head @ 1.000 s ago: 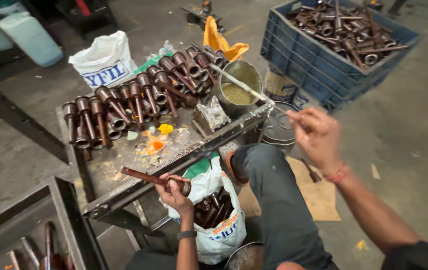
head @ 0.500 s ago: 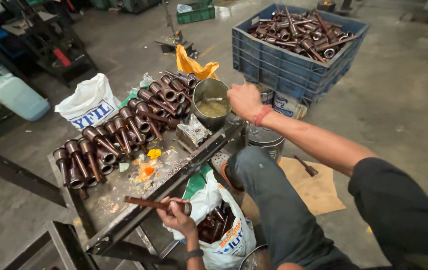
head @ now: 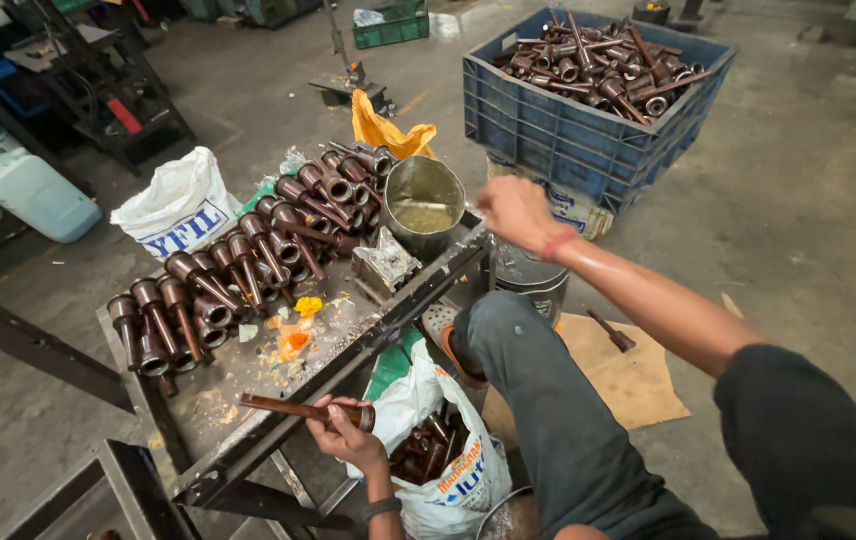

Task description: The person sits on the floor and repeatedly picks up metal parts, dips a stick into a pot of liquid, and applies the liquid to the parts. The person places the treated parts into a white sack and continues the cycle with additional parts.

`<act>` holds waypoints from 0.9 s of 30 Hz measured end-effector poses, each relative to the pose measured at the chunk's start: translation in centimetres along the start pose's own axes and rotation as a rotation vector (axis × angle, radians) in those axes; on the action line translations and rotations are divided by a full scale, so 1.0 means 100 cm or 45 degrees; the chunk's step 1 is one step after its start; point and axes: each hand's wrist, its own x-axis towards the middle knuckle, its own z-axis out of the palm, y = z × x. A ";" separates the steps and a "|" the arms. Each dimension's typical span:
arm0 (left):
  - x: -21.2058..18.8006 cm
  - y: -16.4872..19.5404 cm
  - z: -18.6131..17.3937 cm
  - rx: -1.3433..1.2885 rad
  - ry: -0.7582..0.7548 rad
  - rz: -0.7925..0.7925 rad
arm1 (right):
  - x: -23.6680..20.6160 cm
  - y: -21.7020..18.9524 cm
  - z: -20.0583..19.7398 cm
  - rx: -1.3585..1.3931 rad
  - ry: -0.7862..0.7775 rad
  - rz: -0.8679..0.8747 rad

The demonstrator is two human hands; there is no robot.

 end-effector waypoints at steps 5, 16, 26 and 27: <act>0.012 0.029 0.025 -0.411 0.176 -0.078 | -0.028 0.025 -0.009 0.246 0.037 0.088; 0.023 0.069 0.040 -0.443 0.266 -0.159 | -0.074 0.055 0.011 0.787 0.018 0.256; 0.031 0.056 0.033 -0.890 0.165 -0.285 | -0.116 0.014 -0.009 0.881 -0.026 0.247; 0.032 0.054 0.031 -0.912 0.149 -0.291 | -0.126 0.007 -0.011 0.846 -0.075 0.310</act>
